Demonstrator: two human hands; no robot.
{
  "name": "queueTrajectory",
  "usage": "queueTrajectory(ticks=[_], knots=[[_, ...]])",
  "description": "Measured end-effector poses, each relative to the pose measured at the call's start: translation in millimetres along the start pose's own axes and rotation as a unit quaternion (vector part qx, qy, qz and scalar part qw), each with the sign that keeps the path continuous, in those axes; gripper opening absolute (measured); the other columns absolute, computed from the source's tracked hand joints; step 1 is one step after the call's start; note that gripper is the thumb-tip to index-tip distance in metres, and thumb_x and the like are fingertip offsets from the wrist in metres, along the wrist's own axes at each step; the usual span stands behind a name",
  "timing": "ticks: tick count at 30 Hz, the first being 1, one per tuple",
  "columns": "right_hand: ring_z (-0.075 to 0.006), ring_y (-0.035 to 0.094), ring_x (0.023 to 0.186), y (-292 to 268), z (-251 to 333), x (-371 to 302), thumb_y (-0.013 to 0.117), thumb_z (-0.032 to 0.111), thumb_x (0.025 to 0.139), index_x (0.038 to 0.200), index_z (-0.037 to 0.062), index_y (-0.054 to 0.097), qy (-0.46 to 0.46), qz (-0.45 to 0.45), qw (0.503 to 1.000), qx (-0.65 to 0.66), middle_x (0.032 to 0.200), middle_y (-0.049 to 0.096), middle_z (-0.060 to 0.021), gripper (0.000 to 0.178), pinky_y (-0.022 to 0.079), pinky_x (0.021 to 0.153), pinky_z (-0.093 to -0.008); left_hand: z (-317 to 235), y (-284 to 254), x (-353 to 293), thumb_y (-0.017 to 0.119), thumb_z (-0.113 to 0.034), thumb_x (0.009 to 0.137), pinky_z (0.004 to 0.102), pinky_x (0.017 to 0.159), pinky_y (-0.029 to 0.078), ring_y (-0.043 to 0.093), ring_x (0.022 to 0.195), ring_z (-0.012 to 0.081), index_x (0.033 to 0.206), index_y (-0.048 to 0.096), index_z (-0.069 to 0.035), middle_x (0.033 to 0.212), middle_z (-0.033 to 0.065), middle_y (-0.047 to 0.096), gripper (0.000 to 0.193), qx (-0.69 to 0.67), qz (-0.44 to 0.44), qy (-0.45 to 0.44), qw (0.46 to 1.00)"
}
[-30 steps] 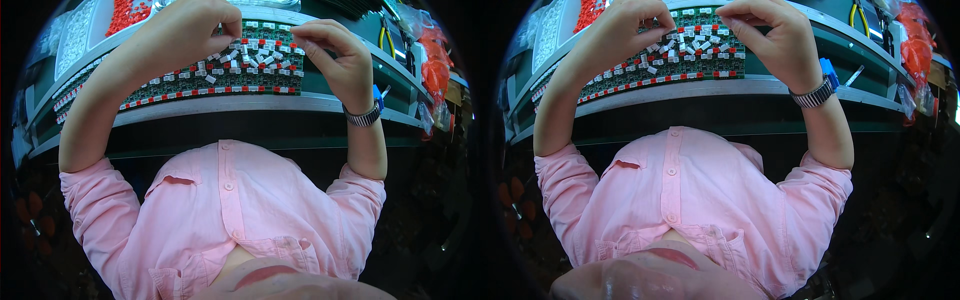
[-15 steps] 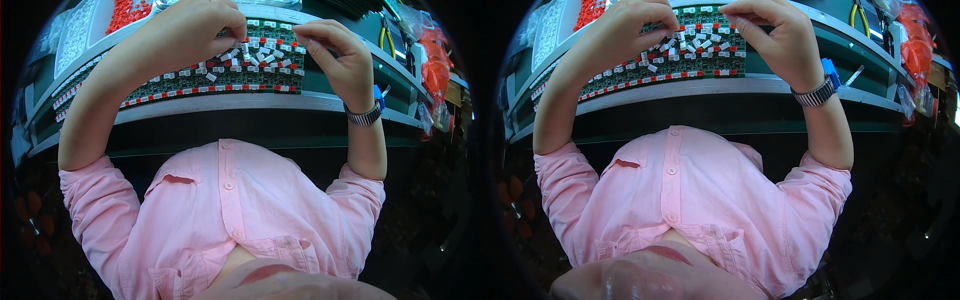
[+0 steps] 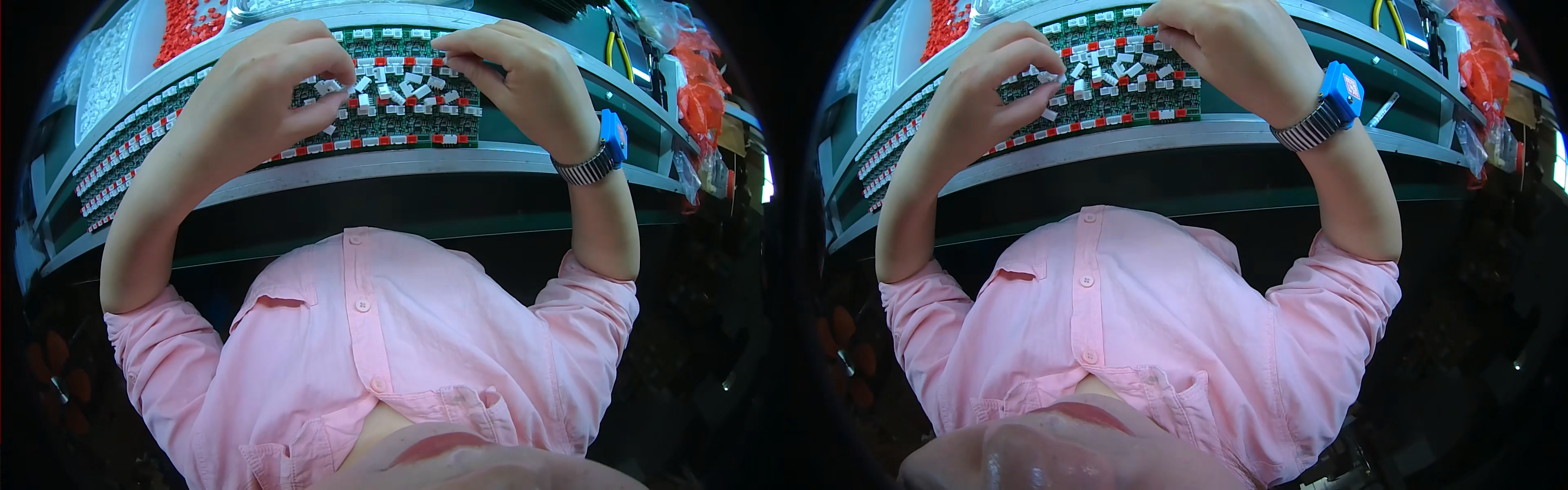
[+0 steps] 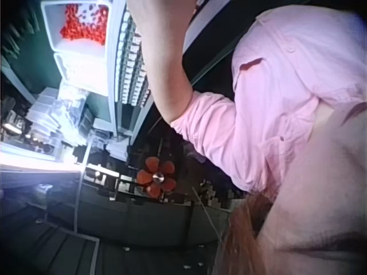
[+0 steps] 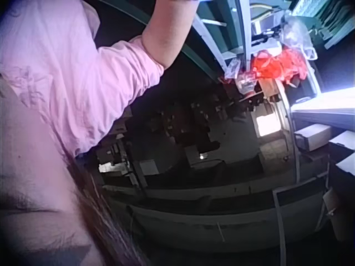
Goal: Assembling small electronic components onto a printed circuit board.
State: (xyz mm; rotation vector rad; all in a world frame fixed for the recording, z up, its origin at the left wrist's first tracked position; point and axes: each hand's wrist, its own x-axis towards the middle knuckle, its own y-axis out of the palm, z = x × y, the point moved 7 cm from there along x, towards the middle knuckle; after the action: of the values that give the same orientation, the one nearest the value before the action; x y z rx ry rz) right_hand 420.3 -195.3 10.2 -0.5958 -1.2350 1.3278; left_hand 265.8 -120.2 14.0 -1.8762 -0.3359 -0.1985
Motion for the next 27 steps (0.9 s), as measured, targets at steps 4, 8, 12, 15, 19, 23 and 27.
queueTrajectory(ticks=[4,8,12,15,19,23,27], knots=[[-0.0146,0.06,0.065,0,0,-1,0.073,0.008,0.082,0.101,0.0095,0.072,-0.043,0.015,0.999,-0.005,0.09,0.07,-0.004,0.019,0.049,0.055,-0.0229,18,-8,-12,0.072,-0.001,0.078,0.0248,0.064,0.045,0.058,0.073,0.0177,0.086,0.065,-0.005,0.09,0.0046,0.063,0.011,-0.216,0.005,-0.176,0.96],[-0.0182,0.058,0.072,15,23,16,0.068,0.008,0.082,0.095,0.0078,0.067,-0.098,0.043,0.994,-0.02,0.087,0.064,-0.006,0.013,0.049,0.063,-0.0258,42,-6,-27,0.065,0.002,0.083,0.0226,0.064,0.045,0.056,0.071,0.0155,0.095,0.067,-0.002,0.088,0.0065,0.064,0.013,-0.384,-0.049,-0.26,0.884],[-0.0218,0.056,0.079,41,55,40,0.062,0.008,0.081,0.089,0.0062,0.062,-0.147,0.068,0.986,-0.039,0.085,0.058,-0.008,0.008,0.048,0.07,-0.0288,53,-12,-46,0.061,0.003,0.085,0.0209,0.064,0.044,0.055,0.071,0.0133,0.099,0.068,0.0,0.089,0.0075,0.065,0.015,-0.442,-0.096,-0.261,0.853],[-0.021,0.056,0.08,56,76,55,0.061,0.008,0.08,0.087,0.0074,0.063,-0.198,0.04,0.978,-0.054,0.088,0.058,-0.0079,0.008,0.048,0.07,-0.0286,55,-20,-55,0.06,0.004,0.086,0.0198,0.064,0.044,0.055,0.072,0.012,0.101,0.067,0.0,0.091,0.0078,0.065,0.016,-0.446,-0.123,-0.239,0.854],[-0.0205,0.055,0.08,46,85,58,0.062,0.009,0.08,0.084,0.0081,0.062,-0.206,-0.01,0.978,-0.038,0.087,0.056,-0.0081,0.003,0.047,0.069,-0.0289,46,-24,-59,0.061,0.004,0.085,0.022,0.064,0.045,0.055,0.071,0.0149,0.103,0.067,0.001,0.089,0.0074,0.065,0.019,-0.333,-0.119,-0.234,0.906],[-0.0203,0.054,0.077,45,78,57,0.063,0.011,0.08,0.081,0.0083,0.061,-0.155,-0.038,0.983,0.087,0.085,0.055,-0.007,0.003,0.046,0.067,-0.0294,39,-21,-62,0.061,0.006,0.084,0.0233,0.064,0.045,0.056,0.071,0.0168,0.103,0.067,0.0,0.088,0.0074,0.064,0.021,-0.287,-0.093,-0.226,0.926],[-0.0183,0.06,0.076,45,58,45,0.067,0.008,0.083,0.091,0.0054,0.064,-0.075,-0.042,0.976,0.2,0.091,0.063,-0.0083,0.009,0.05,0.065,-0.025,29,-19,-58,0.063,0.005,0.082,0.0241,0.064,0.045,0.057,0.072,0.0174,0.099,0.067,-0.001,0.088,0.0067,0.064,0.019,-0.212,-0.084,-0.195,0.954]])
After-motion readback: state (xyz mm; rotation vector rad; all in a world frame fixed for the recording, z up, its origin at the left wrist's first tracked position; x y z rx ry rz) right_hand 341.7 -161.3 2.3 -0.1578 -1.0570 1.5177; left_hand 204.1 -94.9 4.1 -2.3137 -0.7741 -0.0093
